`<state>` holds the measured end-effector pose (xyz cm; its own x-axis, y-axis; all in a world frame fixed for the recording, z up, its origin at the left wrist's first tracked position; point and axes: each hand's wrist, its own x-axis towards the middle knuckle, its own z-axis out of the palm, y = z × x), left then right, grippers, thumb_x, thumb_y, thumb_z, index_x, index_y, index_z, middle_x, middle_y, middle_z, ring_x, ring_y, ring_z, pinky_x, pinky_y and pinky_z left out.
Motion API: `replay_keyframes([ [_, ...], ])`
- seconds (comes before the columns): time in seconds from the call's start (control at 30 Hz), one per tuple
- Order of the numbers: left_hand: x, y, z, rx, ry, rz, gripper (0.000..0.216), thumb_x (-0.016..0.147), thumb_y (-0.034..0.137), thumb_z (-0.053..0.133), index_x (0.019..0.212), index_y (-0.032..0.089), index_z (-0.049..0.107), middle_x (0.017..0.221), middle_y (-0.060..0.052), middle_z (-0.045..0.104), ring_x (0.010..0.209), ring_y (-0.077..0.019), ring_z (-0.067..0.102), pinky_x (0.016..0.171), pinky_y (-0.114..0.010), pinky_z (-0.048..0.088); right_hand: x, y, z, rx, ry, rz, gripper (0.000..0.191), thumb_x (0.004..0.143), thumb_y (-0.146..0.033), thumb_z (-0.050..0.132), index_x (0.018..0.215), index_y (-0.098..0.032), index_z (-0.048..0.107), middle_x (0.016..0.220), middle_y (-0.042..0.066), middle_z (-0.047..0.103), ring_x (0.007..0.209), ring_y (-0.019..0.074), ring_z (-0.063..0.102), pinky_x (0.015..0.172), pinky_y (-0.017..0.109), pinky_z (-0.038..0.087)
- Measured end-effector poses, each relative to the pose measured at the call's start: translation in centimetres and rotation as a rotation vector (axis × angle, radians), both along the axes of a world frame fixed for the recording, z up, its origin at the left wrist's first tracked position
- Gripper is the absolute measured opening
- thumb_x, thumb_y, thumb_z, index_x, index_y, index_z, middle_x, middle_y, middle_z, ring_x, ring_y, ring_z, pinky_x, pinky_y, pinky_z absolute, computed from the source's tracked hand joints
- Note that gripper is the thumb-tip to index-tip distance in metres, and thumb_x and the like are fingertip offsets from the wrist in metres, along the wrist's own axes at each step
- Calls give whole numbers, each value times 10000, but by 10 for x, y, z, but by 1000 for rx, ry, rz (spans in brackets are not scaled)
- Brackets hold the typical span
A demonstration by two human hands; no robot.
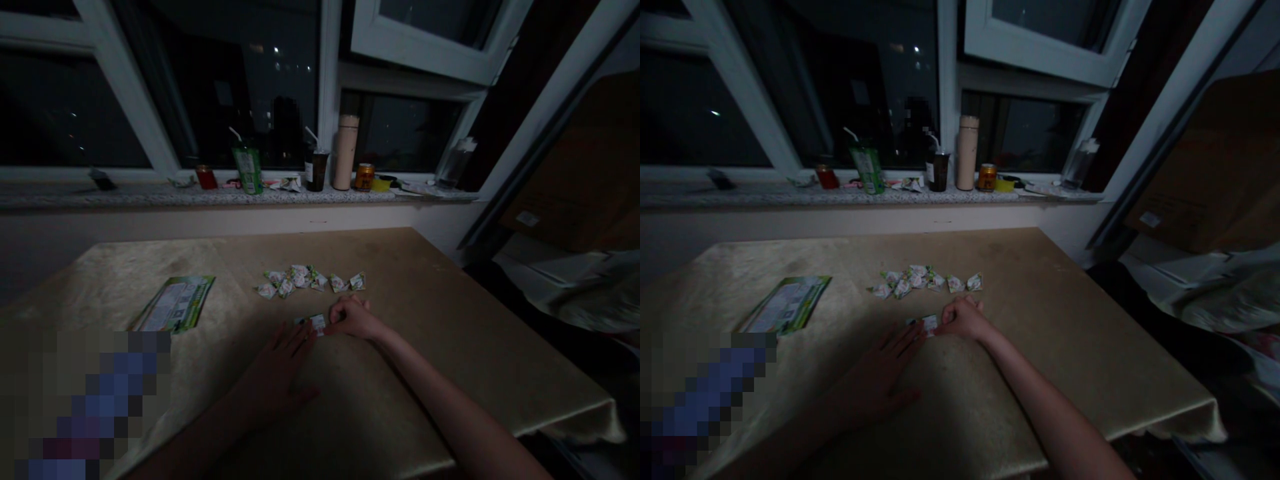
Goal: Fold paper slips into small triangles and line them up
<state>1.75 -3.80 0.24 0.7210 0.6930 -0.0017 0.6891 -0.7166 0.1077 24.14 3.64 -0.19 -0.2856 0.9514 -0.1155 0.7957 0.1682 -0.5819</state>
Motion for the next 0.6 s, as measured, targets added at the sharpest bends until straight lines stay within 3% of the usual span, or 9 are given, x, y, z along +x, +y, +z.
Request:
replay_keyframes([
  [0.17,-1,-1,-1,-11,-30,17,801,865,606,454,1480,149,220,1528,-132,212,1392,-297,207,1122,-473,181,4,5,3,-50,8,47,213,607,-393,796,717,-227,722,816,-8,660,1044,244,475,851,340,257],
  [0.4,-1,1,-5,-6,-40,7,765,873,584,467,1483,195,220,1537,-116,189,1397,-297,192,1127,-485,156,2,17,8,-125,-14,95,203,576,-374,800,675,-212,730,652,-38,661,830,191,577,886,361,262],
  [0.6,0,0,-7,-15,-20,25,775,870,582,476,1487,205,198,1544,-116,151,1401,-295,175,1128,-498,130,0,20,10,-139,-36,117,306,596,-507,751,644,-206,723,586,-51,636,736,155,583,893,331,285],
])
